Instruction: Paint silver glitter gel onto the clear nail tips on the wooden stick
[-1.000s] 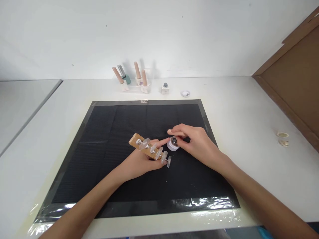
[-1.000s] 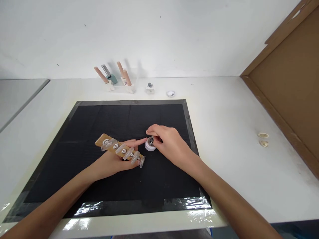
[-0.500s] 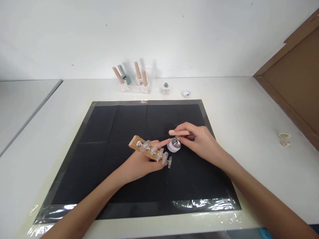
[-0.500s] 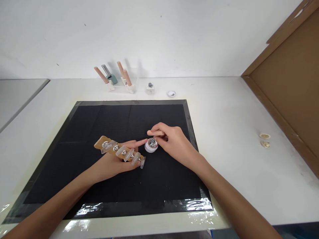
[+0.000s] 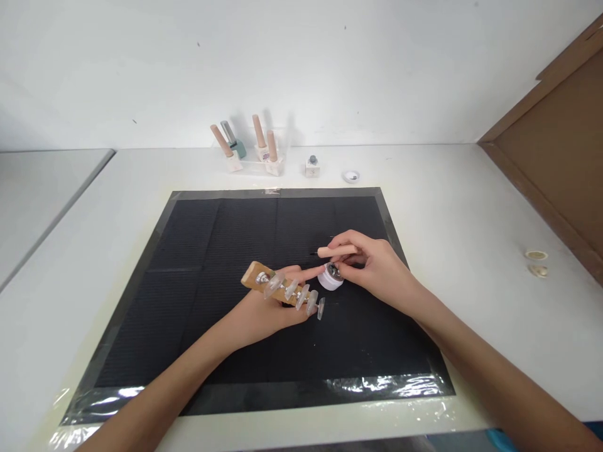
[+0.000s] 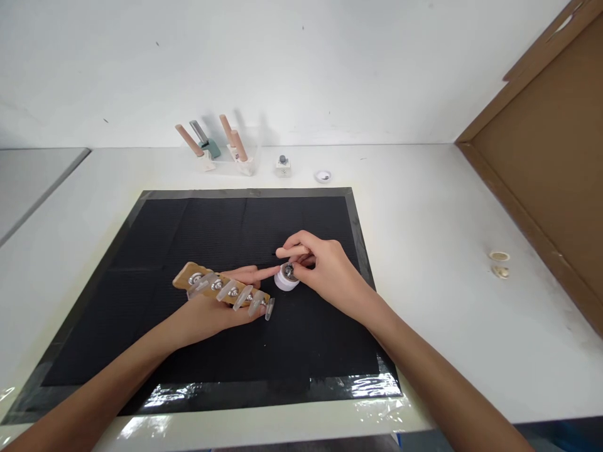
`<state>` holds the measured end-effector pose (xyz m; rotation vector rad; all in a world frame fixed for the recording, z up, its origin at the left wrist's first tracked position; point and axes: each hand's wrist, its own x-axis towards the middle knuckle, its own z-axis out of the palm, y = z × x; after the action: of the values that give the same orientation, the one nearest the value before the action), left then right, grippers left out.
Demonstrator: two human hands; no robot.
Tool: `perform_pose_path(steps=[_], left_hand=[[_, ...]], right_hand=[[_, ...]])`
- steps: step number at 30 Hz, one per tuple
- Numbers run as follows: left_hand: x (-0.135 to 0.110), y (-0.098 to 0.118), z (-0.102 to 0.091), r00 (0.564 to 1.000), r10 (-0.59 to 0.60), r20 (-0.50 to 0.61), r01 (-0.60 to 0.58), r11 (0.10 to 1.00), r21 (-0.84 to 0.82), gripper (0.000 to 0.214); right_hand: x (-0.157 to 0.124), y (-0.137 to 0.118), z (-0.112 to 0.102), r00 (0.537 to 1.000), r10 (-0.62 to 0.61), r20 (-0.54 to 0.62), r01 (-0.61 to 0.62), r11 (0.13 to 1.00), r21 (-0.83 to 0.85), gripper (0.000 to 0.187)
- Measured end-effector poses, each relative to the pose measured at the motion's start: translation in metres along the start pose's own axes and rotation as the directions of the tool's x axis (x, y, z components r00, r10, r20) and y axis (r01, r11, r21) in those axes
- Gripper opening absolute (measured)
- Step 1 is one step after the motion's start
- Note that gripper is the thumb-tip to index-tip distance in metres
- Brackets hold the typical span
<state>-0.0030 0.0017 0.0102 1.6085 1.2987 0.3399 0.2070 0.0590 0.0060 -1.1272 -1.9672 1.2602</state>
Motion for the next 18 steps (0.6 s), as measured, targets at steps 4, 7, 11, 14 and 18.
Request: perform_pose_path(steps=[4, 7, 11, 14, 18], left_hand=[[-0.0001, -0.0021, -0.0004, 0.997, 0.074, -0.009, -0.074, 0.996, 0.055, 0.051], [-0.0004, -0.0038, -0.0006, 0.996, 0.086, -0.002, -0.086, 0.993, 0.075, 0.052], [-0.0001, -0.0036, -0.0004, 0.996, 0.088, -0.019, -0.085, 0.99, 0.114, 0.051], [0.0012, -0.0024, 0.0002, 0.995, 0.092, -0.039, -0.086, 0.988, 0.125, 0.046], [0.0023, -0.0024, 0.0017, 0.989, 0.138, -0.055, -0.133, 0.988, 0.081, 0.036]], right_hand=[[-0.0003, -0.0014, 0.0014, 1.0, -0.018, 0.004, 0.018, 0.999, -0.029, 0.024], [-0.001, -0.0026, 0.0029, 0.999, -0.034, 0.005, 0.035, 0.997, -0.066, 0.026], [-0.0023, -0.0042, 0.0025, 0.999, -0.034, 0.016, 0.035, 0.996, -0.086, 0.026], [-0.003, -0.0046, 0.0001, 0.999, -0.032, 0.035, 0.034, 0.998, -0.048, 0.025], [-0.0035, -0.0035, -0.0013, 0.997, -0.065, 0.05, 0.064, 0.998, 0.01, 0.021]])
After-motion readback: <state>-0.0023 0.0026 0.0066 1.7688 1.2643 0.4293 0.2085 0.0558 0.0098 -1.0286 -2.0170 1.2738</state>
